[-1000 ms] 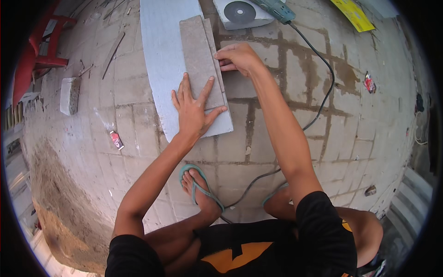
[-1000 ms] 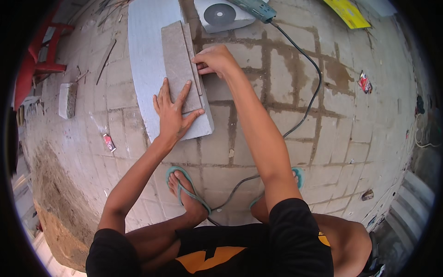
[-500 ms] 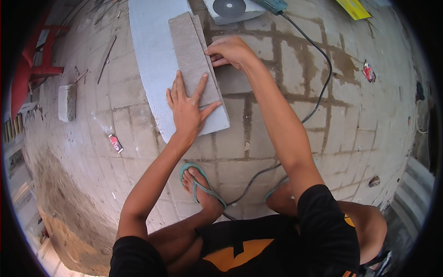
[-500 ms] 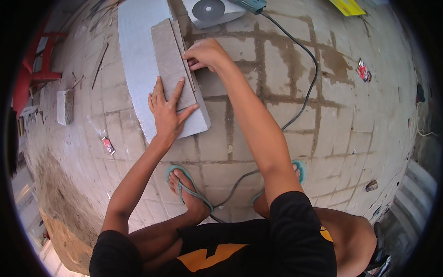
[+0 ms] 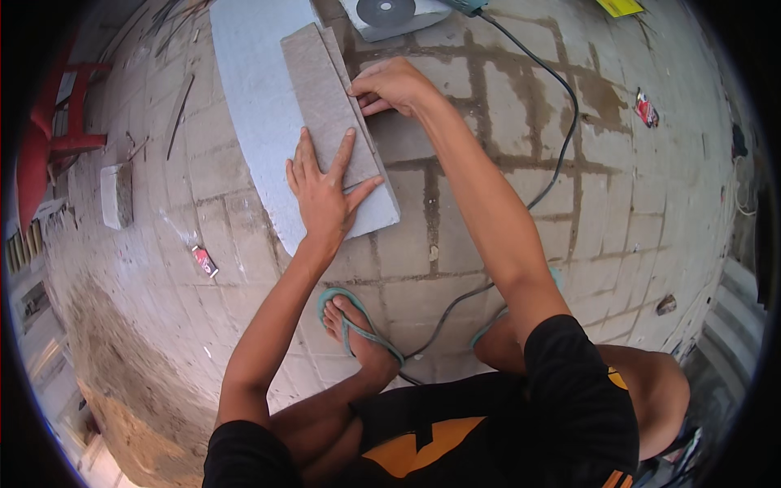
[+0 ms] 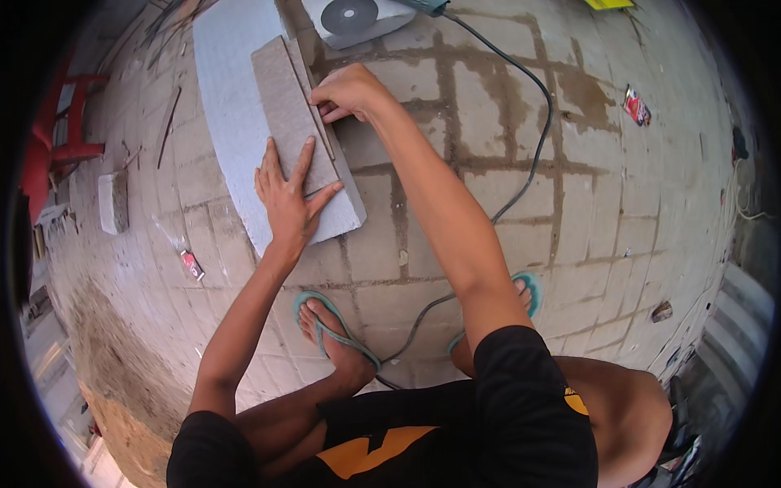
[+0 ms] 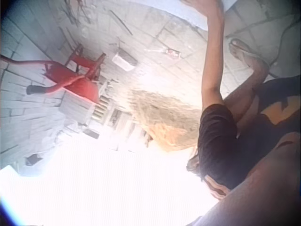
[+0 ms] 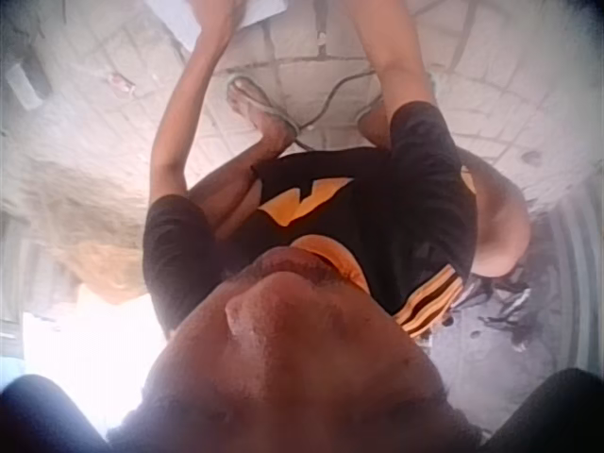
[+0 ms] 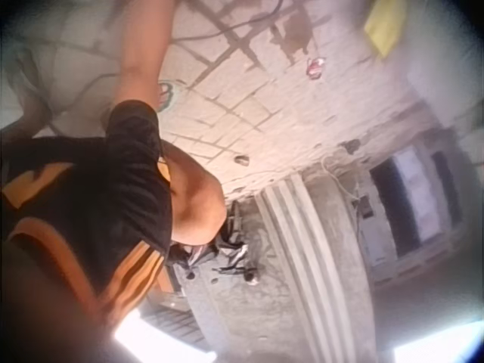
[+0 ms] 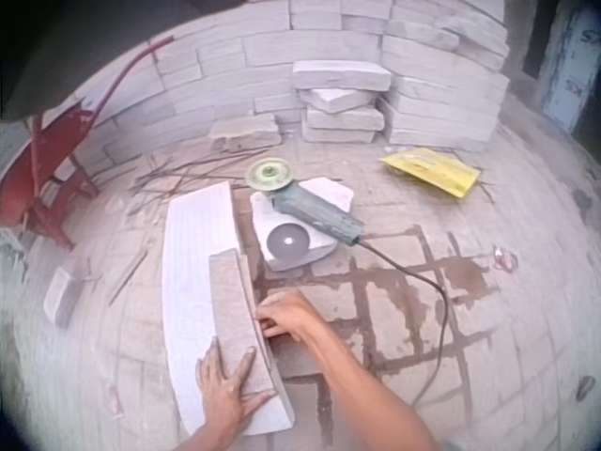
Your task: The person cuts a small tile with an angle grinder, then carries the cut piece inside a building and fits it into a gap in a tiled floor by hand.
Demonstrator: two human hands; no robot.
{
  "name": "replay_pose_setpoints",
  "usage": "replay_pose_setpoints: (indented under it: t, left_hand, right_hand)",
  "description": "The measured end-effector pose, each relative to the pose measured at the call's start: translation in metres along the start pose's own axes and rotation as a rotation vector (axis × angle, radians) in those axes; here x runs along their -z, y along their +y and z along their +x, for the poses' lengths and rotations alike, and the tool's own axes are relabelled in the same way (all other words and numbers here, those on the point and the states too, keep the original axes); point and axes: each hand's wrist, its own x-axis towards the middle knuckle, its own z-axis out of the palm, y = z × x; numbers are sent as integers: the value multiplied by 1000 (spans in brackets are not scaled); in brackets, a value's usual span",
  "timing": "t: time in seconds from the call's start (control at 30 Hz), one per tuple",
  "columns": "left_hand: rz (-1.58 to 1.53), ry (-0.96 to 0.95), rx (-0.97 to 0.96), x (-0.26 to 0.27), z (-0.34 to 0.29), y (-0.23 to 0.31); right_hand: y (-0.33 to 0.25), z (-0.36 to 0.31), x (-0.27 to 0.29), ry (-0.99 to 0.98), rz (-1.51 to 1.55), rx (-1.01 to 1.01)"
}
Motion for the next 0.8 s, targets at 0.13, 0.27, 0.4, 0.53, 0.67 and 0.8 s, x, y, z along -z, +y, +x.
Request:
replay_pose_setpoints:
  t: [0.13,0.27,0.4,0.53,0.67,0.8]
  left_hand:
    - [-20,3,6,4,2,-2]
    - [20,-27,16,6,-1,1]
    - [-30,-98,24,12,2,1]
    - [-106,-62,97,13,22,-15]
    - [-91,39,20,13,85,-41]
    - [96,-36,-93,-1,117,-46]
  right_hand:
    - [-3,2,-3,-16,3,-10]
    - [-2,1,-1,-14,2,-8]
    - [-3,-1,2,-28,16,-31]
    - [-7,-4,-4,2,54,-44]
    - [-10,-4,-6,20,29,-30]
    - [-5,-3,-6,6,27,-66]
